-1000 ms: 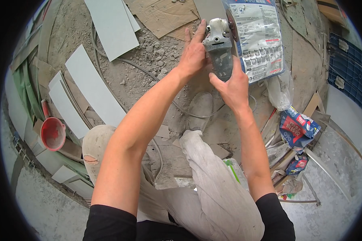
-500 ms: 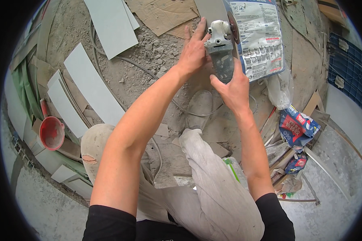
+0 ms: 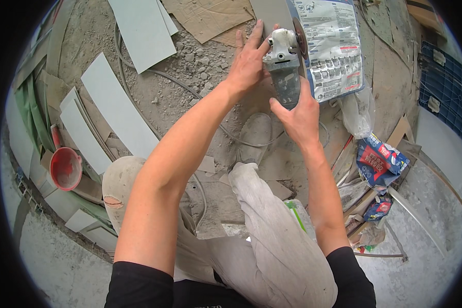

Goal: The person is using an angle grinder to cut and shape ceramic tiles on the floor of a construction site.

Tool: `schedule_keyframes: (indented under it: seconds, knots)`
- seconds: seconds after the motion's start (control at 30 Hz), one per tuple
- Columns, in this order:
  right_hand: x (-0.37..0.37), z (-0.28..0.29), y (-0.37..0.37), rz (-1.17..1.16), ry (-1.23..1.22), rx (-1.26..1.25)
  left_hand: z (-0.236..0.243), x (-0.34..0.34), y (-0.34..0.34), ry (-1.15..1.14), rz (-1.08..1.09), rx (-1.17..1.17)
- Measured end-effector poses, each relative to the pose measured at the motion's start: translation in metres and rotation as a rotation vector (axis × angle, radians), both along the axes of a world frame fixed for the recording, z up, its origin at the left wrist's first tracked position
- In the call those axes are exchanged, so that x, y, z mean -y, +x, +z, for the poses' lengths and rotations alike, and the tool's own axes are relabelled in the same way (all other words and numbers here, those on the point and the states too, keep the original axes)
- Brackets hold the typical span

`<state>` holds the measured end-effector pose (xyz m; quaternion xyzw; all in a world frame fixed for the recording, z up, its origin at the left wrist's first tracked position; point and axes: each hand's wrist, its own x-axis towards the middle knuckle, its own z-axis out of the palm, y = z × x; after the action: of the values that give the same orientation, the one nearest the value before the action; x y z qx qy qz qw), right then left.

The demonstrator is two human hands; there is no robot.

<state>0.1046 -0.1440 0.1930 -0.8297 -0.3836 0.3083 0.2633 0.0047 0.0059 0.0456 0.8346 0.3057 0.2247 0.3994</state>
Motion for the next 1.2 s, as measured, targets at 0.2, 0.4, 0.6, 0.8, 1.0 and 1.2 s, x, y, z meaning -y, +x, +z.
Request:
schedule_keyframes:
  seconds: [0.2, 0.4, 0.6, 0.8, 1.0, 1.2]
  knots:
    - [0.006, -0.003, -0.003, -0.012, 0.003, 0.027, 0.001, -0.002, 0.000, 0.014, -0.003, -0.003]
    - [-0.001, -0.005, 0.000, 0.006, 0.022, 0.068, -0.003, -0.002, 0.000, 0.026, -0.031, -0.048]
    - [-0.018, -0.006, 0.004, 0.025, 0.019, 0.078, -0.008, -0.004, -0.001, 0.039, -0.051, -0.018]
    - [0.000, -0.002, 0.000, 0.002, -0.011, 0.020, -0.005, -0.002, -0.002, 0.063, -0.060, -0.113]
    - [0.008, -0.004, -0.003, 0.008, -0.007, 0.066, -0.002, -0.002, 0.000, 0.029, -0.005, -0.009]
    - [0.012, 0.001, -0.003, -0.012, -0.028, 0.056, -0.005, 0.002, 0.004, -0.066, 0.030, 0.070]
